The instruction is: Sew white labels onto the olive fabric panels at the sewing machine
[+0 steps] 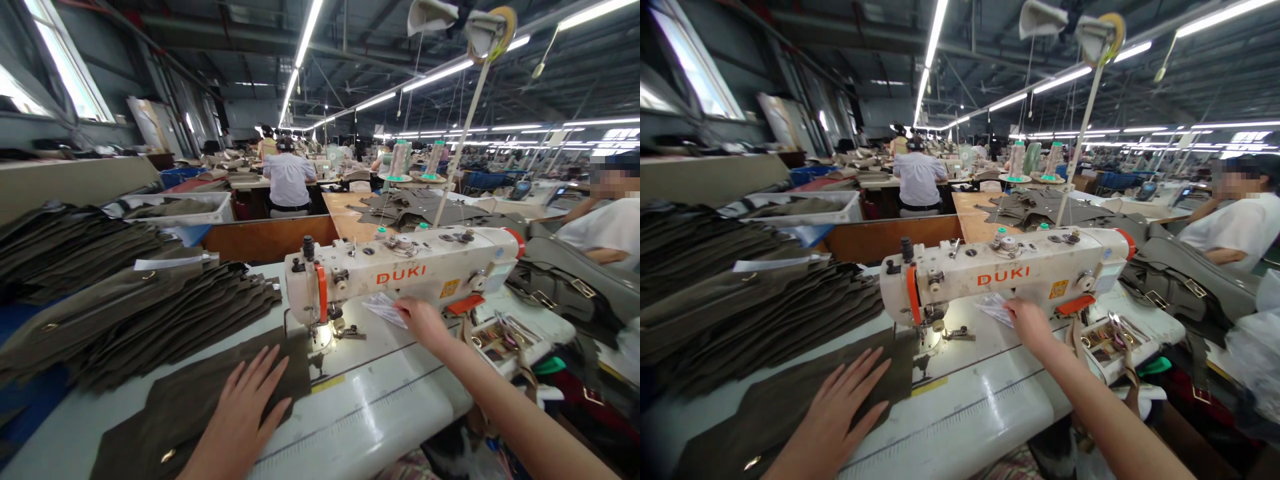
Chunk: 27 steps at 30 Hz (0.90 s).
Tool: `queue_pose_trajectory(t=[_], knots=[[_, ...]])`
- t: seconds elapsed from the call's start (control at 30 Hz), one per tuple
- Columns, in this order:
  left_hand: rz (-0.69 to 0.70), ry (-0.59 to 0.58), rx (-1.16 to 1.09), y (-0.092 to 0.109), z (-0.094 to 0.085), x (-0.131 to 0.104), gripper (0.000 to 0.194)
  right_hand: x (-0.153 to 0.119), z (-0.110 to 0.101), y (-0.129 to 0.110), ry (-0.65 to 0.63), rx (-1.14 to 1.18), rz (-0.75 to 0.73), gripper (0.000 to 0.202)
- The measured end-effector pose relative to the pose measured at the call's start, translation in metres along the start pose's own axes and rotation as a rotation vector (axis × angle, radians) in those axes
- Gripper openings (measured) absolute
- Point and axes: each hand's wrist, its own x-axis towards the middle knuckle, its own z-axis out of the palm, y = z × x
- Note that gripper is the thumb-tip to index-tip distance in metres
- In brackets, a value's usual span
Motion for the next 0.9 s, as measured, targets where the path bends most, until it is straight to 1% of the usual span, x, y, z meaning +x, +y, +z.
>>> queue_pose_trajectory(t=[0.1, 0.13, 0.2, 0.23, 0.3, 0.4, 0.47, 0.53, 0.6, 0.67, 0.77, 0.83, 0.9], knots=[[0.069, 0.101, -0.037, 0.020, -0.020, 0.005, 0.048, -0.017, 0.002, -0.027, -0.008, 0.023, -0.096, 0.021], [0.088, 0.120, -0.056, 0.028, -0.026, 0.009, 0.048, -0.024, 0.005, -0.040, -0.014, 0.035, -0.156, 0.020], [0.114, 0.145, -0.108, 0.045, -0.034, 0.018, 0.047, -0.037, 0.014, -0.069, -0.002, 0.064, -0.348, 0.020], [0.111, 0.150, -0.142, 0.052, -0.036, 0.023, 0.047, -0.042, 0.020, -0.084, 0.000, 0.088, -0.431, 0.019], [0.066, 0.166, -0.227, 0.059, -0.034, 0.029, 0.045, -0.048, 0.030, -0.111, 0.026, 0.151, -0.524, 0.017], [-0.028, 0.202, -0.346, 0.056, -0.027, 0.030, 0.036, -0.049, 0.041, -0.136, 0.058, 0.226, -0.534, 0.015], [-0.064, 0.214, -0.384, 0.048, -0.024, 0.027, 0.030, -0.046, 0.045, -0.143, 0.081, 0.258, -0.524, 0.017], [-0.087, 0.219, -0.403, 0.043, -0.025, 0.024, 0.027, -0.042, 0.046, -0.144, 0.100, 0.279, -0.526, 0.018], [-0.111, 0.225, -0.413, 0.043, -0.030, 0.024, 0.025, -0.040, 0.047, -0.144, 0.109, 0.269, -0.522, 0.018], [-0.123, 0.212, -0.402, 0.046, -0.034, 0.025, 0.023, -0.038, 0.048, -0.144, 0.107, 0.236, -0.505, 0.017], [-0.092, 0.133, -0.347, 0.052, -0.037, 0.026, 0.036, -0.036, 0.050, -0.147, 0.090, 0.200, -0.461, 0.016], [-0.061, 0.094, -0.309, 0.050, -0.033, 0.027, 0.035, -0.035, 0.051, -0.149, 0.077, 0.208, -0.440, 0.015], [-0.026, 0.106, -0.280, 0.044, -0.028, 0.028, 0.030, -0.033, 0.052, -0.150, 0.074, 0.230, -0.435, 0.016]])
